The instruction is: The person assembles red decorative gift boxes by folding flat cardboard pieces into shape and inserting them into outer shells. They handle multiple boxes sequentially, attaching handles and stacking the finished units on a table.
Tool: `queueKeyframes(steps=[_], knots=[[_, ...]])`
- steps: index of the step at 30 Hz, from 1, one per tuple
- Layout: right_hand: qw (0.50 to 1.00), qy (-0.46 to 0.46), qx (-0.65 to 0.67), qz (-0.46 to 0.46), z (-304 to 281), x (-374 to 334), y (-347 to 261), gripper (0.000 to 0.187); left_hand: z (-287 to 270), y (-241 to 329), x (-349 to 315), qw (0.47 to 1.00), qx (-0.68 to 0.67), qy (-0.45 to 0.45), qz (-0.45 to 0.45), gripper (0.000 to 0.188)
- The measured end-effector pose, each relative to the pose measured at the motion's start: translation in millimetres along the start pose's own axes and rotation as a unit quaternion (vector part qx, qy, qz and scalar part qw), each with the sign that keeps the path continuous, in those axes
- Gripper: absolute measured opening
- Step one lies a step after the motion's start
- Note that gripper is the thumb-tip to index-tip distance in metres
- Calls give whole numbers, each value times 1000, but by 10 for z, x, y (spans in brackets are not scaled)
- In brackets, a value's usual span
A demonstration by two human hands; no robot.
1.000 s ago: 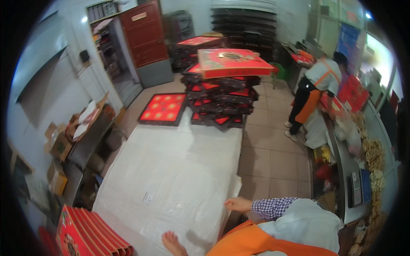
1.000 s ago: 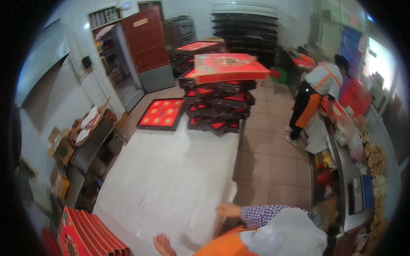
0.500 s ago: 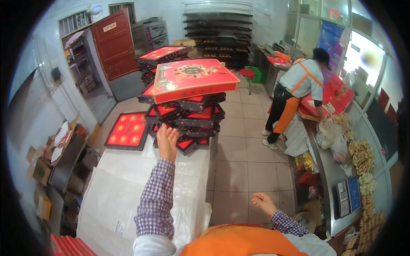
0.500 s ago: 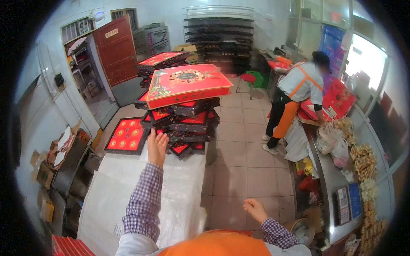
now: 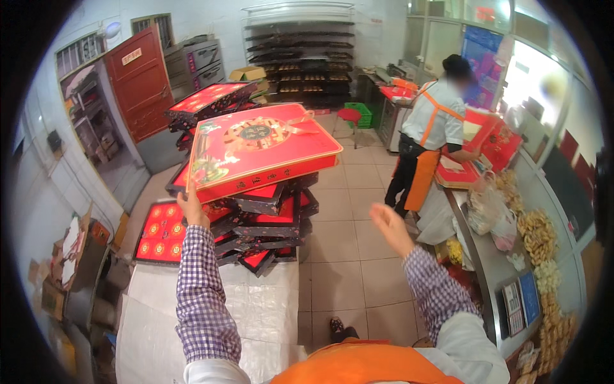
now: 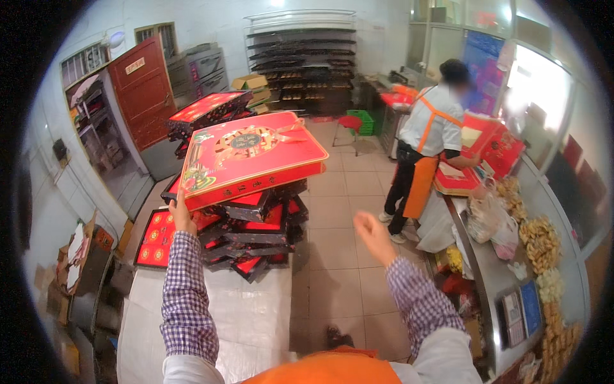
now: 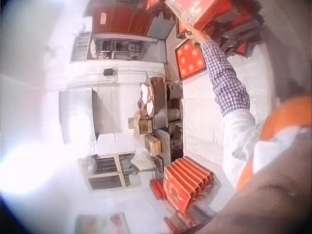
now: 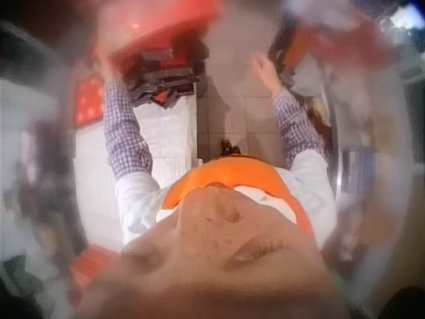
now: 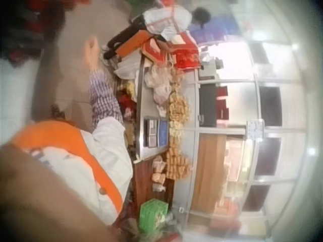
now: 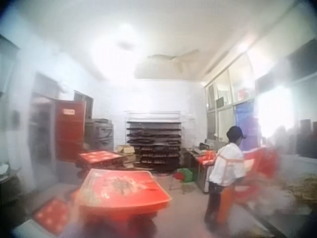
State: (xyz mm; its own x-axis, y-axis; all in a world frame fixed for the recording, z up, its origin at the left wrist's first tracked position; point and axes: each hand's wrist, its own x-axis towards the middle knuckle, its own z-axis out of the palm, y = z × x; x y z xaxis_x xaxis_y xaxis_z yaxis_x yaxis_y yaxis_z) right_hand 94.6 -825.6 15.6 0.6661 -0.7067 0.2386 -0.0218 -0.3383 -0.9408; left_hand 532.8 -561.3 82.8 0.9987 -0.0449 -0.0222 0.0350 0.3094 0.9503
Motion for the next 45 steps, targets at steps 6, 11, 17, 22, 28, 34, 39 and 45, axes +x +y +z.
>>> queueKeyframes(steps=[6, 11, 17, 22, 28, 34, 39, 45], knots=[[996, 11, 83, 42, 225, 1948, -126, 46, -72, -129, 101, 998, -25, -62, -11, 60], [950, -120, 272, 100, 269, 2807, -37, 40, 170, -30, -172, 993, -61, -95, -45, 40], [931, -159, 328, 3, 396, 2592, -517, 33, 56, 162, -391, 996, -84, -37, -3, 40], [940, -161, 280, -108, 375, 1721, -900, 42, -423, 587, -1037, 988, -77, -102, 85, 48], [893, -380, 222, -100, 1299, -77, -1260, 44, -2255, 469, -2200, 957, -259, 29, 128, 51], [799, -522, 298, -21, 2526, -1827, -888, 37, -3099, -469, -3513, 939, -267, 214, 39, 56], [808, -576, 112, 41, 2751, -1743, -326, 26, -4416, -1223, -3829, 902, -297, 311, -44, 61], [991, -56, 80, -87, 2156, -46, -112, 40, -5195, -1795, -3697, 904, -242, 338, -103, 61]])
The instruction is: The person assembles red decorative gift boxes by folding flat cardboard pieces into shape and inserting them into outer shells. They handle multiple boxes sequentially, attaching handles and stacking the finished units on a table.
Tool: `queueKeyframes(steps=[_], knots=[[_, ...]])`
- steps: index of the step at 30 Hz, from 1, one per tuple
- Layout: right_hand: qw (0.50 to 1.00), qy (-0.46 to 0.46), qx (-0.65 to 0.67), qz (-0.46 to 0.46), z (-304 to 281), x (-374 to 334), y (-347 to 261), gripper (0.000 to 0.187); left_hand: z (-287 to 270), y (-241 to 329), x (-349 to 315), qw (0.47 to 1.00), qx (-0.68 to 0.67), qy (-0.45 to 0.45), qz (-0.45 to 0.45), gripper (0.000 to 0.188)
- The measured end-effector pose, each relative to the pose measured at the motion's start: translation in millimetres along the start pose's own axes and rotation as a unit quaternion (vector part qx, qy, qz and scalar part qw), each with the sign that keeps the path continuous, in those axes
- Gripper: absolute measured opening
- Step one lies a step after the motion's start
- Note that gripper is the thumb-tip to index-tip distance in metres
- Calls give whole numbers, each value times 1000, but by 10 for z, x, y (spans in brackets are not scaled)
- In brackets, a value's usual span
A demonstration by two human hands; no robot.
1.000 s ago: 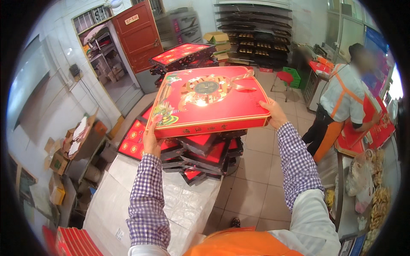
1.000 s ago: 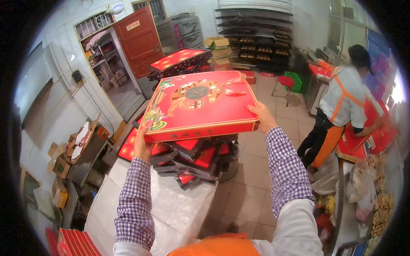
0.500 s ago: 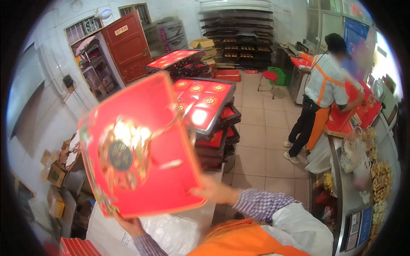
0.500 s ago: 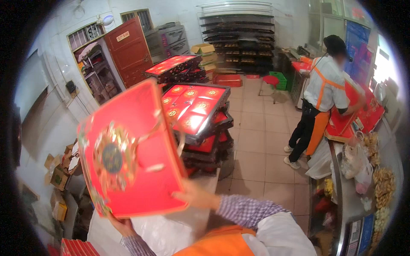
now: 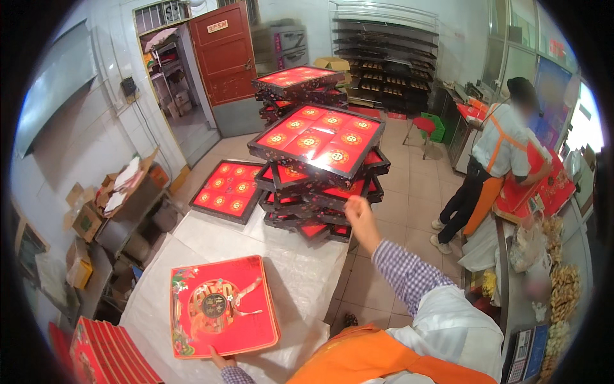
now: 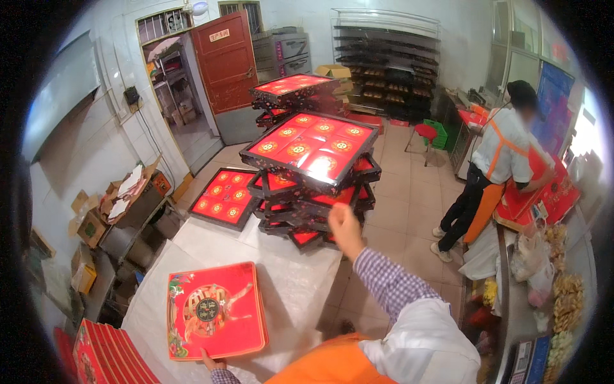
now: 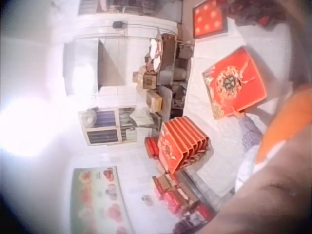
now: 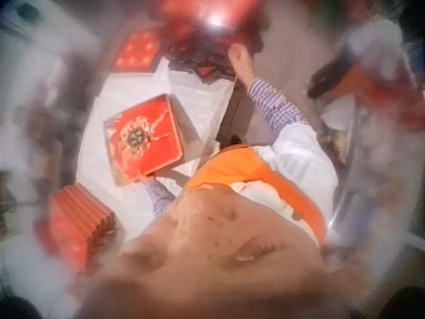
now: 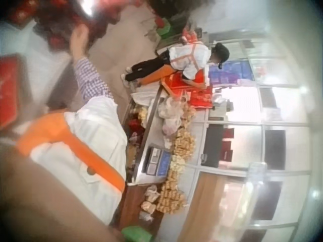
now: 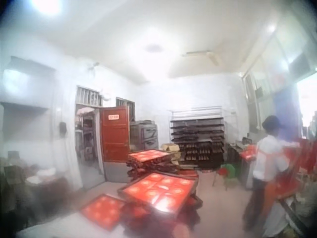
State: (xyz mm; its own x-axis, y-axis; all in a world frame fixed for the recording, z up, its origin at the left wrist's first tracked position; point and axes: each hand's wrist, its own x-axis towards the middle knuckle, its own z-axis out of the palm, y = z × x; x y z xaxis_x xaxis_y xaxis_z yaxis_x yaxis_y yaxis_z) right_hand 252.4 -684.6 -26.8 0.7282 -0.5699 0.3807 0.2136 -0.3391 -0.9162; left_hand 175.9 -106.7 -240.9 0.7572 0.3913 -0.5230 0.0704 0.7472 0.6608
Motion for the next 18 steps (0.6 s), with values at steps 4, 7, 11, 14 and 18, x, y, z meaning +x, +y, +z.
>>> queueKeyframes(steps=[4, 7, 11, 14, 18], knots=[[973, -11, 89, 215, -261, 821, 96, 61, 103, 49, 363, 935, 279, 220, 21, 74], [900, -102, 281, 318, -112, 1049, -94, 61, 159, 32, 614, 726, 559, 352, 191, 87], [865, -66, 359, 345, -232, 1150, 70, 54, 1350, -561, 255, 851, 448, -29, 272, 78], [867, -55, 391, 305, 45, 1161, -19, 47, 2417, -701, -263, 911, 323, -160, 201, 61], [871, -59, 377, 310, 146, 1133, -160, 37, 3875, -841, -937, 883, 248, -383, 110, 57]])
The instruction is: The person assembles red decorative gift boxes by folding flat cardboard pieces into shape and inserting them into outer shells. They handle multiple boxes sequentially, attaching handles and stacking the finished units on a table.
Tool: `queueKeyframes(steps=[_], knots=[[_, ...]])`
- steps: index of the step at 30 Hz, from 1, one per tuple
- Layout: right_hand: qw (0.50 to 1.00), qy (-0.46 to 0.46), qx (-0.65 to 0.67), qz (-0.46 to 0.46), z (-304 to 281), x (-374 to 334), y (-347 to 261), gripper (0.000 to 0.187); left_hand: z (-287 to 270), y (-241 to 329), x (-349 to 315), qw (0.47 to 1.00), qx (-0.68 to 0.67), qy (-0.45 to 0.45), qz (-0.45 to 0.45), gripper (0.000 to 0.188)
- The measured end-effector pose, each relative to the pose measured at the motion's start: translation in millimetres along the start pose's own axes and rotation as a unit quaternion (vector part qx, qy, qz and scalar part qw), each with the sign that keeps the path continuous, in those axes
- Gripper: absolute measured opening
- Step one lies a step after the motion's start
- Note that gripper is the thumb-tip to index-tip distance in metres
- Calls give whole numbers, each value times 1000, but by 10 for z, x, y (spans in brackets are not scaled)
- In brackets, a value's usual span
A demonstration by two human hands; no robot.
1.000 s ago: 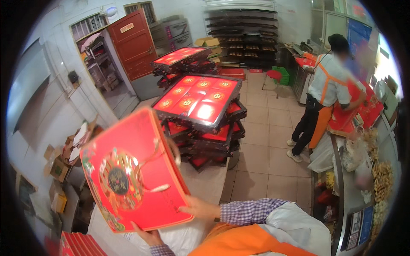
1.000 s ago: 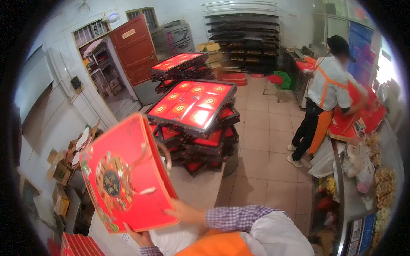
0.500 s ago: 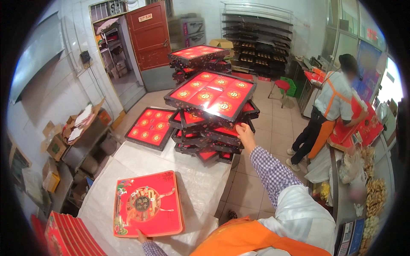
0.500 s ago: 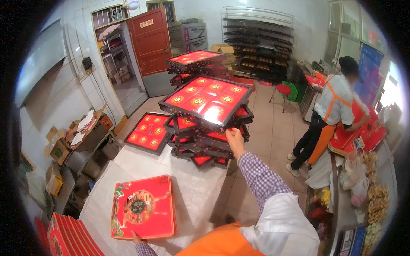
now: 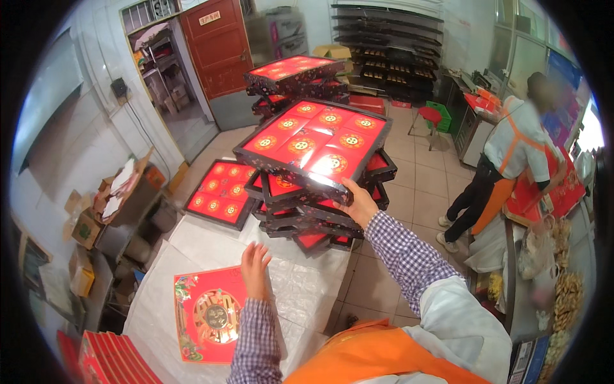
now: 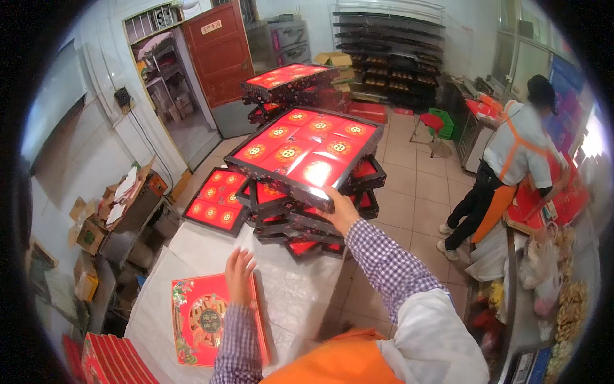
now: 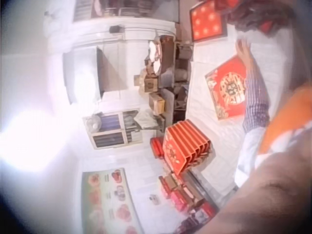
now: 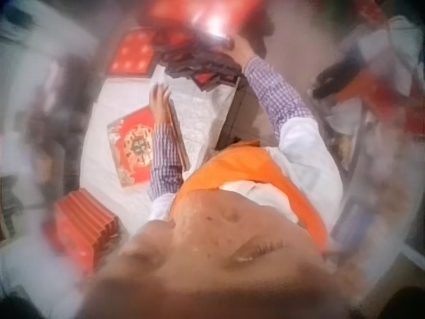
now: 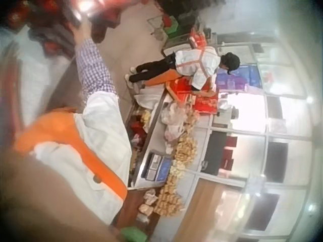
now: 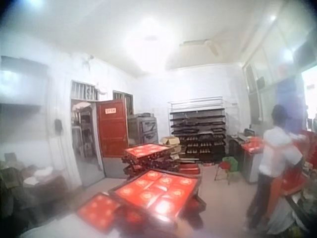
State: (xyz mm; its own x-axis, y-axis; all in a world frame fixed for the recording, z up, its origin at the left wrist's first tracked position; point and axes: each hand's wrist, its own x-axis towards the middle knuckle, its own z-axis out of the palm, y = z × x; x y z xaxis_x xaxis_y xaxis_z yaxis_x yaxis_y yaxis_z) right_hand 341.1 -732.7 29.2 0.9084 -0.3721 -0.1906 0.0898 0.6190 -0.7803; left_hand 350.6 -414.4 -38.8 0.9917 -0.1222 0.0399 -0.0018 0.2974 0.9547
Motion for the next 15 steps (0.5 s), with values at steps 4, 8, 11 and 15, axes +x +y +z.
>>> queueKeyframes(steps=[4, 8, 11, 15], knots=[[1000, 10, -17, 13, -31, -313, 147, 28, 962, 256, 367, 988, -113, -82, -67, 60], [998, -37, -39, 22, 123, -1021, 515, 38, 1250, 339, 312, 985, -118, -20, -125, 77], [987, -113, -46, 107, 97, -1458, 591, 33, 1143, 289, 260, 991, -113, 21, -65, 80], [864, -270, -394, 161, -207, -1641, -173, 15, 520, 232, 163, 986, -163, -14, -42, 72]])
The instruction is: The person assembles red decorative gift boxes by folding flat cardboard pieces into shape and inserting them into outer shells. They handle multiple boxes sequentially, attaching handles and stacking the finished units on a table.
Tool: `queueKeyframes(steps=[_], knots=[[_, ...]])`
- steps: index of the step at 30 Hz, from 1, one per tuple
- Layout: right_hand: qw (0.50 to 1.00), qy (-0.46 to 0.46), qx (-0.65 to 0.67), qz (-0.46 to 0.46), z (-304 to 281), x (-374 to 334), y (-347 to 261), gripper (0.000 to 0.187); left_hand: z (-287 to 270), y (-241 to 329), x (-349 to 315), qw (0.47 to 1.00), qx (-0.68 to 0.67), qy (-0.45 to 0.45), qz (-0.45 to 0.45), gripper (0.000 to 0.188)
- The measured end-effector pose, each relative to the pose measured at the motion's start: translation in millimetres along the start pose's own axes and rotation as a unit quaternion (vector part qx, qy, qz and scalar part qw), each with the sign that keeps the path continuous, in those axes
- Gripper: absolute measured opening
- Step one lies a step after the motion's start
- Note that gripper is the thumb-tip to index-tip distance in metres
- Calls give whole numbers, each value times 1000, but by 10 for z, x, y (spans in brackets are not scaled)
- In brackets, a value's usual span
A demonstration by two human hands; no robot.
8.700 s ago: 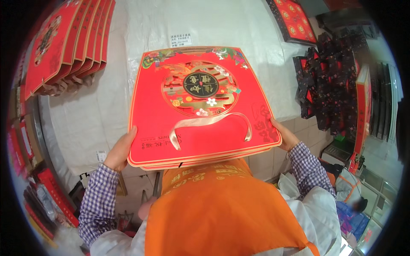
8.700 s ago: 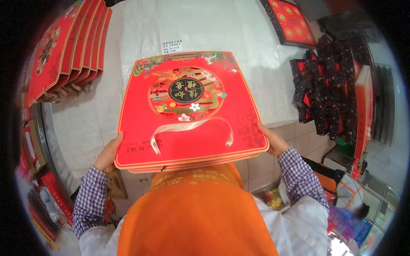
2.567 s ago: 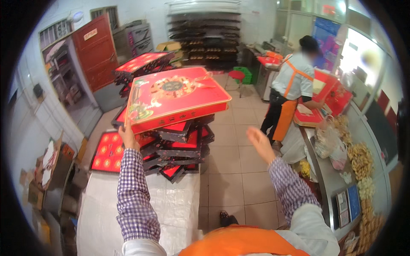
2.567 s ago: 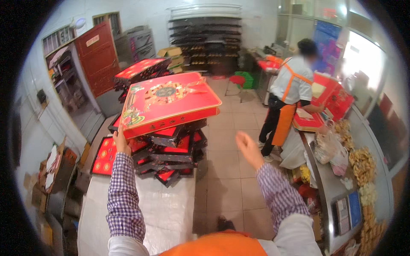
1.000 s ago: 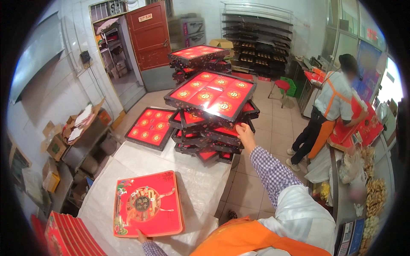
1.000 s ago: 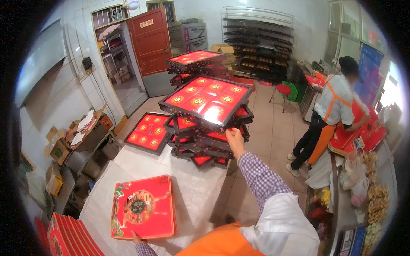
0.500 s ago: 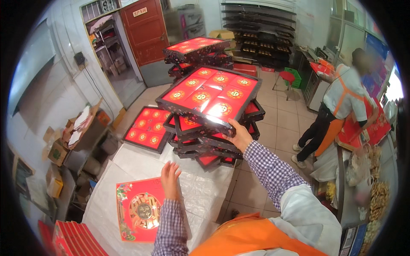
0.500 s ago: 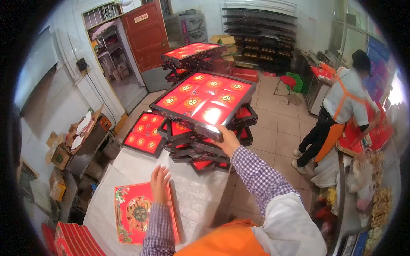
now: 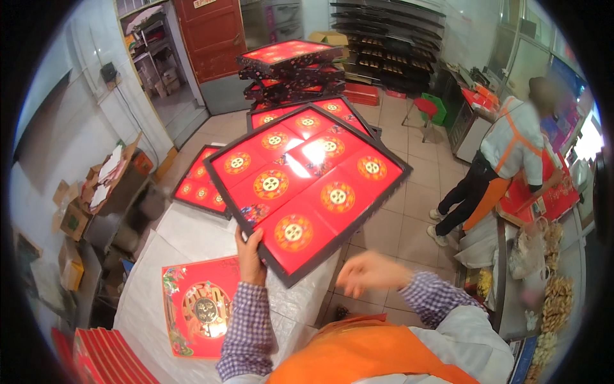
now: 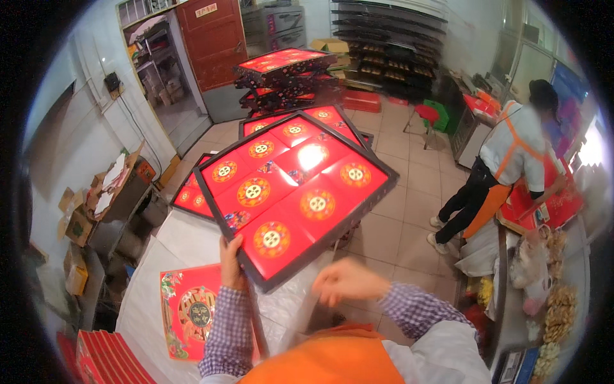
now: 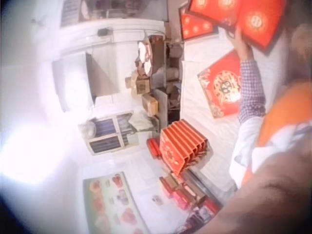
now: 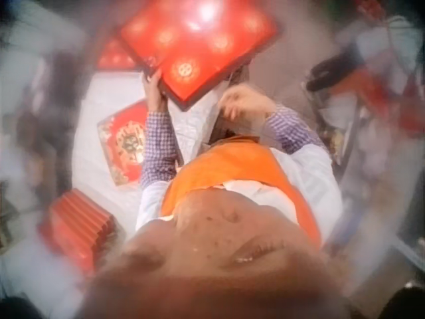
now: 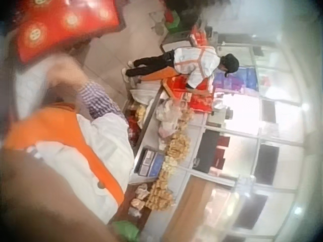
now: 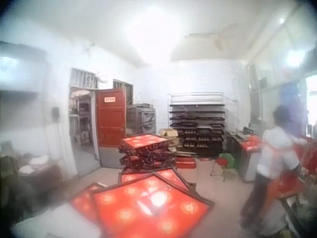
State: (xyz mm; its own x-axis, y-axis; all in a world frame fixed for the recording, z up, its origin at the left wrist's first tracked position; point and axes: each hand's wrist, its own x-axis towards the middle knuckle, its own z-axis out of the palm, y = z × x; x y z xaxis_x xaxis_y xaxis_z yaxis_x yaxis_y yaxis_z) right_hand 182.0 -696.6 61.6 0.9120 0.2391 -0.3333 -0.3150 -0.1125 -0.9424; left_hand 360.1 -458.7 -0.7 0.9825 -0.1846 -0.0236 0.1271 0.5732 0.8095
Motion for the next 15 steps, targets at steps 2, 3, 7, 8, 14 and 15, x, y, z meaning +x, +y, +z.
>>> queueKeyframes(steps=[2, 3, 7, 8, 14, 15], knots=[[952, 263, -12, -157, -283, -130, -129, 16, -261, 153, -134, 1000, 5, -15, -4, 53], [890, 395, -94, -207, -575, -72, -108, 24, -368, 227, -186, 999, 11, -30, -16, 48], [932, 321, -105, -133, -1188, -36, 273, 45, -930, 449, -562, 995, 84, -26, -57, 51], [960, 264, -49, -83, -1271, 16, 431, 51, -1073, 473, -660, 990, 122, -30, -57, 54], [912, 193, 356, -67, -745, 81, 1290, 52, -1904, 317, -1052, 971, 212, -52, -100, 82], [916, 187, 350, -61, -713, 9, 1470, 51, -1986, 272, -1048, 965, 230, -58, -112, 84]])
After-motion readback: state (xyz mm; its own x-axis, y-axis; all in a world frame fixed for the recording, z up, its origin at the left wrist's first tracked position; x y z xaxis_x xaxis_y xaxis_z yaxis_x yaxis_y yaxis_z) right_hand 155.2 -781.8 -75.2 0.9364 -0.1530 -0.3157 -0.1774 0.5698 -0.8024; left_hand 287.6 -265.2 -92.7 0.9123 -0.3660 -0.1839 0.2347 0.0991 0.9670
